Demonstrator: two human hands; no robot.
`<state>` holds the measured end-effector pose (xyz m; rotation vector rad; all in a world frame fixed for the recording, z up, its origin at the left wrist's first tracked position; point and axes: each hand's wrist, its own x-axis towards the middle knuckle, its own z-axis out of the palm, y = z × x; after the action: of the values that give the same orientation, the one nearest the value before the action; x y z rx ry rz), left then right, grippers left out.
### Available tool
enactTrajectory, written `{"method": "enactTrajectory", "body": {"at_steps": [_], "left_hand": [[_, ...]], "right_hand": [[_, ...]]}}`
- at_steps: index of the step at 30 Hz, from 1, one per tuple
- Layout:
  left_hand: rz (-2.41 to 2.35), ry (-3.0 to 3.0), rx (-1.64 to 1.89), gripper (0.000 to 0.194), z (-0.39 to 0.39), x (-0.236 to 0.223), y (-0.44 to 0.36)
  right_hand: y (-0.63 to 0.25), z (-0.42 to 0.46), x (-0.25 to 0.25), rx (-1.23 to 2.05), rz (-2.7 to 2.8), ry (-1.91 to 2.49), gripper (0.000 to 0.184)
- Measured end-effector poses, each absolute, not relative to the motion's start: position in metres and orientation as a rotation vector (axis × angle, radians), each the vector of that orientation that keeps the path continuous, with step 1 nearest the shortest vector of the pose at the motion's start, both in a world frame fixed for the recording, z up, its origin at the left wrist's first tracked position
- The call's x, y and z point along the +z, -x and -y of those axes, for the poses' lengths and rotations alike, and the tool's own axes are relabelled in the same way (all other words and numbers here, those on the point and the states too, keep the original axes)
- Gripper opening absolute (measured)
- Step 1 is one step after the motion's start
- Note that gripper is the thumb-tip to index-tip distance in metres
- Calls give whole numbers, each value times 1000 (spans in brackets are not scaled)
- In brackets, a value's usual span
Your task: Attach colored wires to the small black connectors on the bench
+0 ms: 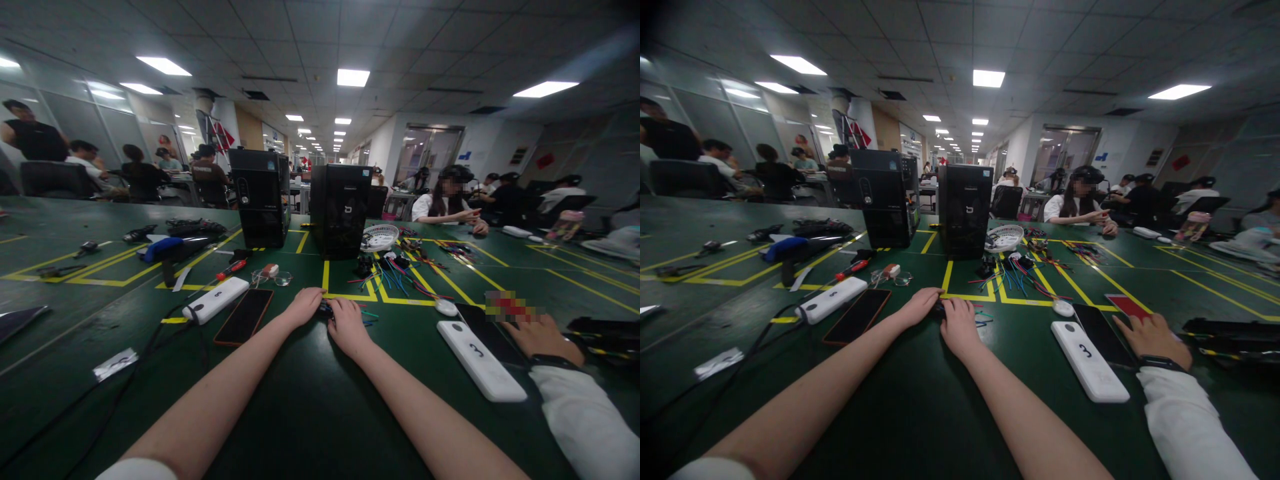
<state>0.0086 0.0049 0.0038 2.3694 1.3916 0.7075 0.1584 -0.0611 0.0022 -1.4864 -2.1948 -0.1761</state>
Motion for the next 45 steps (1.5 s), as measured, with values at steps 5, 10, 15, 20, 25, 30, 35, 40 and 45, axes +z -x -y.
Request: {"method": "enactTrajectory", "body": {"at_steps": [5,10,15,20,25,30,35,40,45], "left_hand": [[-1388,-2385,729,42,-7,0,-8],[-1379,-2398,735,41,-9,-2,-8],[-1411,-2360,683,42,-7,1,-9],[-1438,-2315,604,42,-4,6,-10],[-1432,-2315,598,43,-1,8,-10],[-1430,-2310,599,43,-1,8,-9],[-1427,-2305,619,44,-3,4,-7],[-1401,-2342,618,45,-3,1,-5],[-1400,-2364,642,42,-4,0,-5]], "right_hand": [[-158,62,3,-167,2194,1489,40],[-158,61,3,-177,2203,1489,40],[-157,62,3,-185,2205,1507,39],[-154,65,6,-230,2203,1517,40],[-153,67,8,-269,2194,1522,37],[-153,67,8,-277,2189,1518,35],[-153,66,6,-263,2190,1500,38],[-154,65,6,-274,2179,1473,38],[-153,64,5,-277,2176,1462,39]]}}
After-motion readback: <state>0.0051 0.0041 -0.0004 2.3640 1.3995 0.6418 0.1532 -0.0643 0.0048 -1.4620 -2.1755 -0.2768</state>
